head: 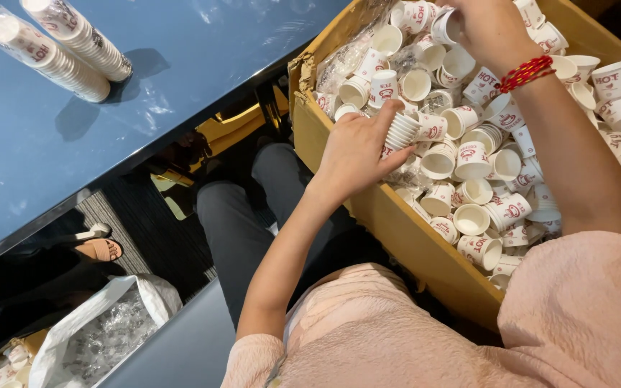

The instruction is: The recorder takes small paper cups from a large box, stacks them, and wraps the stacks in plastic film.

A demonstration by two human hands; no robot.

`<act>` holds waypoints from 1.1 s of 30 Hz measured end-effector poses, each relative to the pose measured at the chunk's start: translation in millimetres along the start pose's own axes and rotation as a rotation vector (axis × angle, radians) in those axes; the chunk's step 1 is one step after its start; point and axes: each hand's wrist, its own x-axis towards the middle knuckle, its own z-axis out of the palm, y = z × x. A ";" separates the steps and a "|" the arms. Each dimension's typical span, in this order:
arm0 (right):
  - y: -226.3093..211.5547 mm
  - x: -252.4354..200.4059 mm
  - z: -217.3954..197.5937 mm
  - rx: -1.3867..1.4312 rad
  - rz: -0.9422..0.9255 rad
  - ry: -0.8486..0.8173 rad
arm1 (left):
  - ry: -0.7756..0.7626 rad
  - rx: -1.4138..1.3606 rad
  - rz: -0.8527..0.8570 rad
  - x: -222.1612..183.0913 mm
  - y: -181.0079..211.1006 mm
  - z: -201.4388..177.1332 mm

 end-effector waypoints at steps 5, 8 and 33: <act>-9.7 -0.8 -5.5 -0.054 -0.010 0.039 | -0.006 0.008 -0.005 -0.3 1.4 -1.5; -6.9 1.6 -4.2 -0.100 -0.028 0.071 | -0.001 0.007 -0.003 -0.3 0.9 -1.7; -8.8 8.1 9.4 -0.012 0.038 -0.173 | -0.012 0.015 -0.006 -0.6 0.4 -0.7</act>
